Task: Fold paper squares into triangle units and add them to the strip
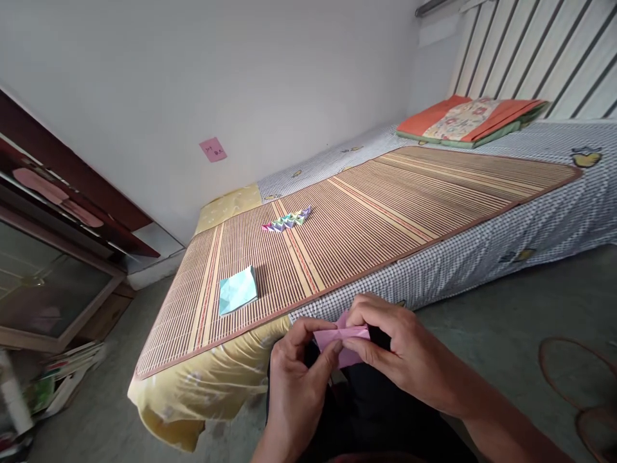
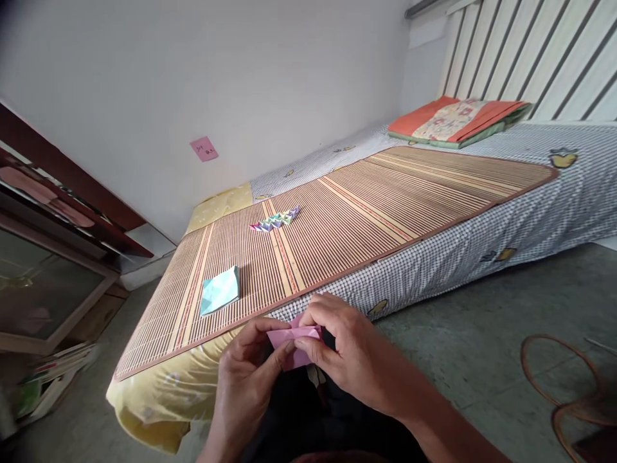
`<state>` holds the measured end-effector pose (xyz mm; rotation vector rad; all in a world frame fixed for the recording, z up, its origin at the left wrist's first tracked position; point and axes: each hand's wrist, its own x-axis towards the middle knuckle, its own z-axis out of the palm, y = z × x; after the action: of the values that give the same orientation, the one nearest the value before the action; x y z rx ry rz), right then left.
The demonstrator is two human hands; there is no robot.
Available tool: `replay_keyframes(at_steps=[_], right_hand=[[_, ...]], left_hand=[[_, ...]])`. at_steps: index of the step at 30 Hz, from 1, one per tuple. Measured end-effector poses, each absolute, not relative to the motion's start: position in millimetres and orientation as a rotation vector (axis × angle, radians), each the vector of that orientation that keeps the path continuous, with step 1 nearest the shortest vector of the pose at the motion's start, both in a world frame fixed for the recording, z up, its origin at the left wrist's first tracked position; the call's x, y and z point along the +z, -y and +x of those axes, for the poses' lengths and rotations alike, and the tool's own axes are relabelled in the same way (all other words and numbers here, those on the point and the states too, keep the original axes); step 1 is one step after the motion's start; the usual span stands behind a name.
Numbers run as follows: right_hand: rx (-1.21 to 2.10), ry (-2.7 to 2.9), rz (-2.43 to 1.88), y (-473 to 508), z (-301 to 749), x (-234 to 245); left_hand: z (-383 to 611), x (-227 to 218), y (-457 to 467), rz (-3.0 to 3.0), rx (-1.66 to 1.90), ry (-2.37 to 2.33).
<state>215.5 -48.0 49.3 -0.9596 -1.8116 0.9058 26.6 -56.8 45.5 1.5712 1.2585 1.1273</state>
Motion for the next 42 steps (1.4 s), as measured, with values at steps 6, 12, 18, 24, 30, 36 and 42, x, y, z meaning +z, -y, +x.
replay_keyframes(at_steps=[6, 12, 18, 24, 30, 36, 42], right_hand=[[0.899, 1.788, -0.901, 49.3, 215.7, 51.1], [0.821, 1.72, -0.925, 46.2, 226.7, 53.3], [0.986, 1.83, -0.97, 40.2, 228.3, 55.6], [1.147, 1.667, -0.889, 34.9, 215.0, 48.2], [1.287, 1.483, -0.746, 29.0, 204.1, 51.0], [1.289, 1.555, -0.713, 16.8, 181.9, 71.8], [1.265, 1.412, -0.689, -19.8, 157.8, 75.4]], left_hand=[[31.0, 46.5, 59.0, 1.472, 1.252, -1.251], [30.7, 45.8, 55.1, 1.427, 1.177, -1.209], [29.6, 57.3, 57.2, 1.508, 0.953, -1.181], [21.7, 64.4, 62.6, 1.461, 1.084, -1.179], [13.0, 58.9, 62.3, 1.165, 1.268, -1.1], [-4.6, 70.1, 47.9, 1.323, 1.343, -1.151], [-17.6, 80.6, 7.5, 1.381, 1.399, -1.117]])
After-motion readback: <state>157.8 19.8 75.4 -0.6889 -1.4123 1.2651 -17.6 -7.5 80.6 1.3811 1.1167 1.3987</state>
